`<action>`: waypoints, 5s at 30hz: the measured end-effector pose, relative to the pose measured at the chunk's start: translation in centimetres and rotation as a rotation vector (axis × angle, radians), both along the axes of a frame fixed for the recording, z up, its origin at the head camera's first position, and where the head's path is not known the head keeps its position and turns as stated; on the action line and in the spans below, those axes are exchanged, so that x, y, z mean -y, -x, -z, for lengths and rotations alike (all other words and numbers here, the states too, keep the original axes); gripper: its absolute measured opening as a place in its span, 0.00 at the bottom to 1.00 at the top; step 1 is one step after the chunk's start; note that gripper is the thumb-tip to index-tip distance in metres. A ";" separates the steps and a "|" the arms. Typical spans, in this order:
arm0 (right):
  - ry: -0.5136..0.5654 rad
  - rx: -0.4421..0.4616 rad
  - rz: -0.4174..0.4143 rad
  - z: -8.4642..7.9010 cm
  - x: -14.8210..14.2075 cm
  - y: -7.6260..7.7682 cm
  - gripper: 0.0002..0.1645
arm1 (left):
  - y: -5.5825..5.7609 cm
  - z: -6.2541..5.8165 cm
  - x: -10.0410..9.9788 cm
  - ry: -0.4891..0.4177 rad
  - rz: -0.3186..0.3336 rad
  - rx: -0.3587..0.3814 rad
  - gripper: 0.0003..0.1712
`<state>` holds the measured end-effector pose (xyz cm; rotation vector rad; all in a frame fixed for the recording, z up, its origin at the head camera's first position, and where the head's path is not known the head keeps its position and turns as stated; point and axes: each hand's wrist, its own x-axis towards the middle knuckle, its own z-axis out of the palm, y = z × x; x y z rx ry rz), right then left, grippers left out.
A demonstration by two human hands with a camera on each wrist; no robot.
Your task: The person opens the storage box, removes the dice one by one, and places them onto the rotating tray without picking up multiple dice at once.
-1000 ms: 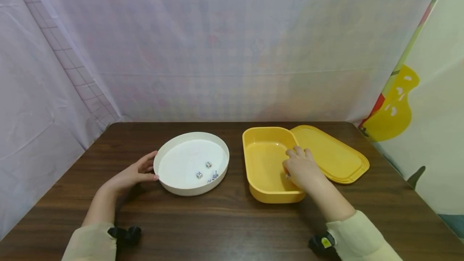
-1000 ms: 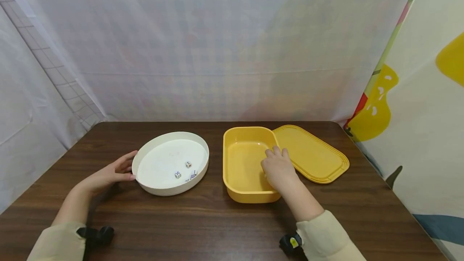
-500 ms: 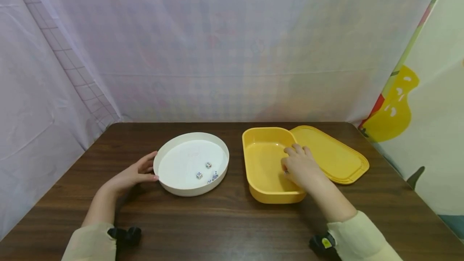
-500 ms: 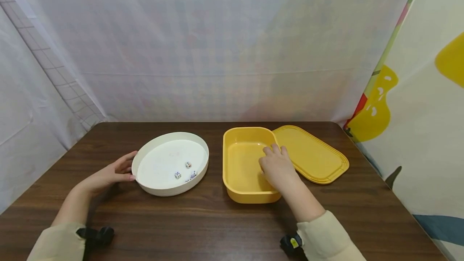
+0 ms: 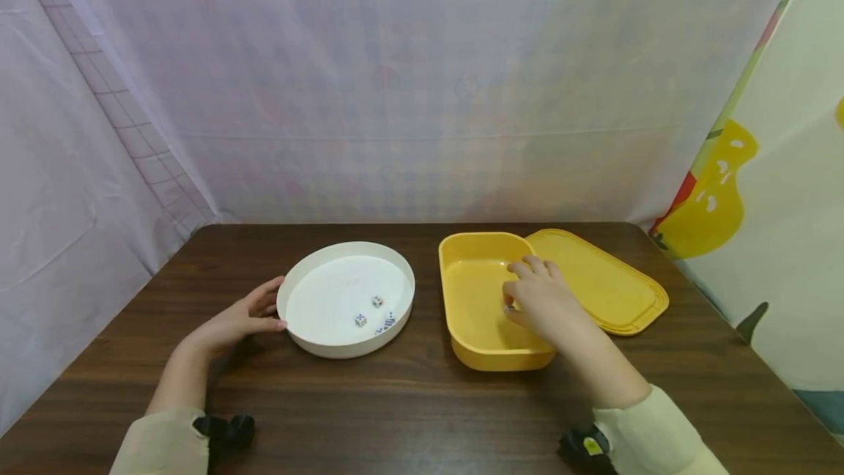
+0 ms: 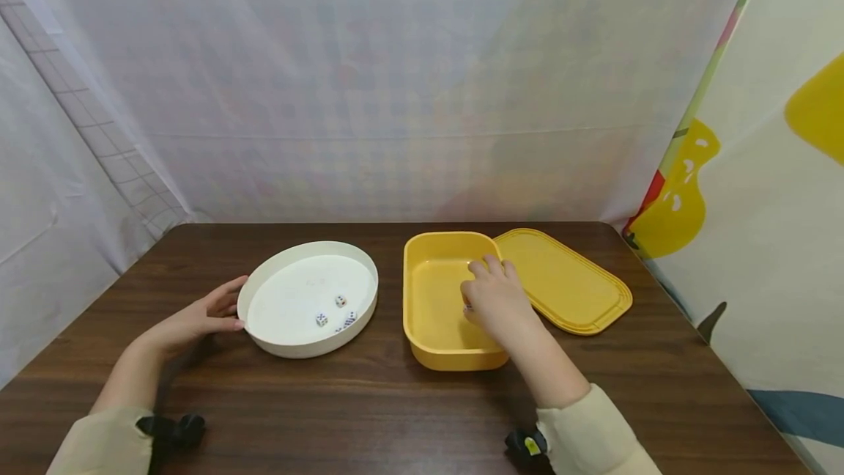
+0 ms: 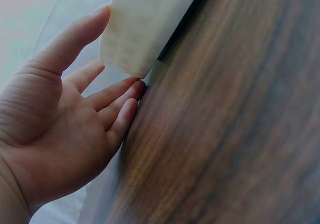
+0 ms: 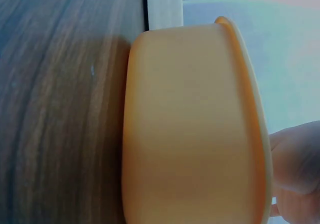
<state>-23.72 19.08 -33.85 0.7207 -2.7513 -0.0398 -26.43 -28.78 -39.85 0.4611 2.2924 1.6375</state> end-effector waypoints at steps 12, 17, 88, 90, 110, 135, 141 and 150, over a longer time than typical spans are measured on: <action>0.073 0.006 -0.031 -0.9 0.9 -0.2 0.08 | 0.0 0.1 0.1 -0.004 0.000 -0.002 0.52; 0.086 0.004 -0.040 -1.2 1.1 -0.3 0.08 | 0.0 0.1 0.1 0.001 -0.002 -0.002 0.52; 0.169 -0.038 -0.115 -0.4 12.6 1.5 0.05 | 0.1 -0.1 0.0 0.003 -0.013 0.021 0.52; 0.166 -0.041 -0.109 -0.1 12.8 1.8 0.05 | 0.1 -0.2 0.0 0.006 -0.007 0.016 0.52; 0.156 -0.036 -0.113 1.7 13.4 3.1 0.06 | 0.0 -0.3 -0.1 0.006 -0.002 0.017 0.52; 0.182 0.029 -0.082 1.8 12.8 3.2 0.13 | 0.0 -0.3 -0.2 0.012 -0.005 0.016 0.52; 0.193 0.056 -0.068 1.1 12.5 2.8 0.14 | 0.1 -0.3 -0.1 0.010 0.001 0.002 0.52; 0.205 0.089 -0.033 0.8 11.6 2.5 0.18 | 0.2 -0.2 -0.1 0.004 0.007 -0.003 0.52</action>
